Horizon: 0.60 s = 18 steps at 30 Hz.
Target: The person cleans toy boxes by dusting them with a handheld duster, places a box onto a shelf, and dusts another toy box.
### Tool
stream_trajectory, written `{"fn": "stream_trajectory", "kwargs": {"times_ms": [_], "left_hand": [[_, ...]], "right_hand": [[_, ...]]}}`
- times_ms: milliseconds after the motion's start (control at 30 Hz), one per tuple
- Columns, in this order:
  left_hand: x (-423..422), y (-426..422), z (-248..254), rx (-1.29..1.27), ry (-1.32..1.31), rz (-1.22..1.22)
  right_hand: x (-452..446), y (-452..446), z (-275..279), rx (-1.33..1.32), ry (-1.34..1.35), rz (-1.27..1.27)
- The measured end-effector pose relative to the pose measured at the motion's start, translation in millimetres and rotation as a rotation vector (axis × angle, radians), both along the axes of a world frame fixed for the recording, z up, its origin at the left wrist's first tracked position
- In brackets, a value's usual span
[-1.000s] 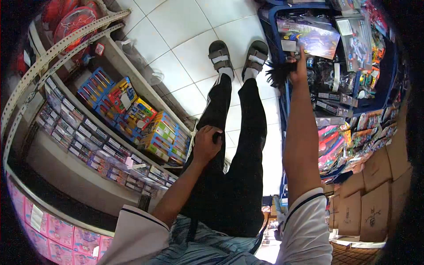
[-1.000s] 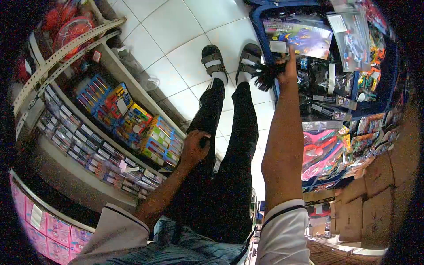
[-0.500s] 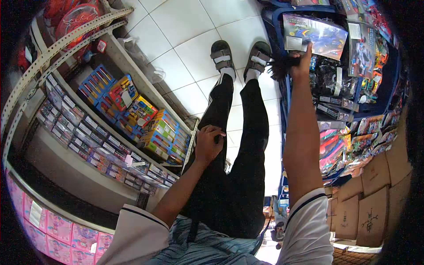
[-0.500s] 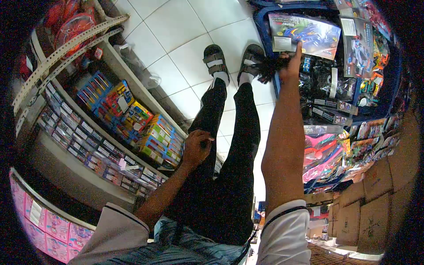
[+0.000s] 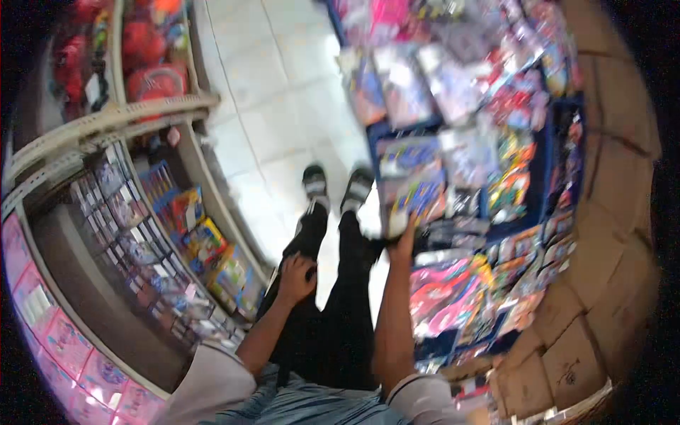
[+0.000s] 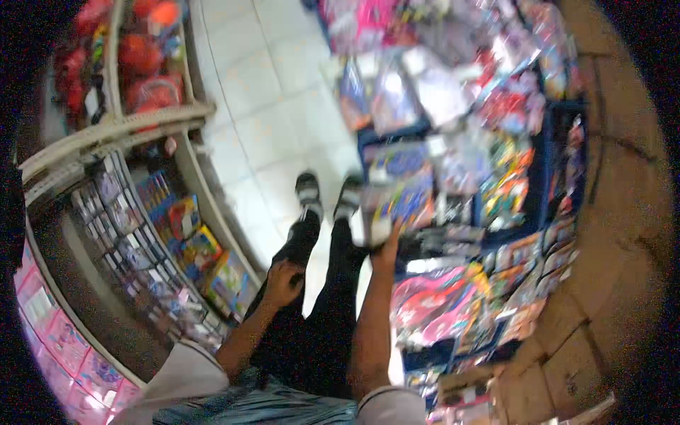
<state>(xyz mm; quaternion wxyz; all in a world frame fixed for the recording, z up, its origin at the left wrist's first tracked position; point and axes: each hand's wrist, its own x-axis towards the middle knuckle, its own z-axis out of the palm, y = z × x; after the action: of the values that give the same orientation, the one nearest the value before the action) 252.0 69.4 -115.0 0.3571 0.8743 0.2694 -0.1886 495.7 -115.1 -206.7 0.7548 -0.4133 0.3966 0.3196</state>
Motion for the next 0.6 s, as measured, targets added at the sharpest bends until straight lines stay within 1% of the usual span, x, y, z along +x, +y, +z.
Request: {"fn": "stream_trajectory", "kwargs": {"times_ms": [33, 67, 100, 133, 167, 200, 233, 267, 300, 333, 367, 433, 467, 500, 567, 600], "left_hand": [[4, 8, 19, -0.084, -0.051, 0.057], [6, 18, 39, -0.161, -0.106, 0.108], [-1, 23, 49, -0.105, -0.177, 0.140], [-8, 32, 70, -0.130, -0.096, 0.243], [-20, 41, 87, -0.097, -0.119, 0.336], [-39, 46, 97, 0.085, -0.165, 0.359], [-59, 49, 115, 0.151, -0.130, 0.494], [-79, 62, 129, -0.009, 0.004, 0.622], [-99, 74, 136, 0.026, 0.044, 0.572], [-133, 83, 130, -0.096, 0.003, 0.555], [-144, 88, 150, 0.012, 0.160, 0.569], [-170, 85, 163, 0.091, -0.111, 0.610], [-179, 81, 171, 0.105, -0.158, 0.649], [-181, 79, 173, 0.103, -0.172, 0.718], [-183, 69, 171, 0.088, -0.227, 0.867], [-181, 62, 166, 0.080, -0.273, 0.930]], "right_hand": [[-15, -17, 19, -0.017, 0.076, -0.059], [-34, -43, 22, -0.020, 0.140, -0.048], [-36, -43, 58, -0.145, 0.148, -0.015], [-50, -62, 61, -0.111, 0.068, -0.011], [-47, -66, 100, -0.018, 0.135, 0.003], [-59, -90, 100, -0.005, 0.077, 0.027], [-59, -91, 122, -0.038, 0.073, -0.040], [-63, -112, 108, -0.014, 0.122, -0.068], [-55, -112, 126, -0.079, 0.107, -0.079], [-48, -113, 131, -0.066, 0.137, -0.146], [-30, -101, 183, -0.150, 0.173, -0.032], [-4, -92, 190, -0.366, 0.136, -0.038], [4, -96, 178, -0.481, 0.125, -0.041], [18, -101, 151, -0.337, 0.031, -0.098], [60, -80, 135, -0.446, 0.038, -0.035], [75, -67, 146, -0.504, 0.043, -0.004]]}}
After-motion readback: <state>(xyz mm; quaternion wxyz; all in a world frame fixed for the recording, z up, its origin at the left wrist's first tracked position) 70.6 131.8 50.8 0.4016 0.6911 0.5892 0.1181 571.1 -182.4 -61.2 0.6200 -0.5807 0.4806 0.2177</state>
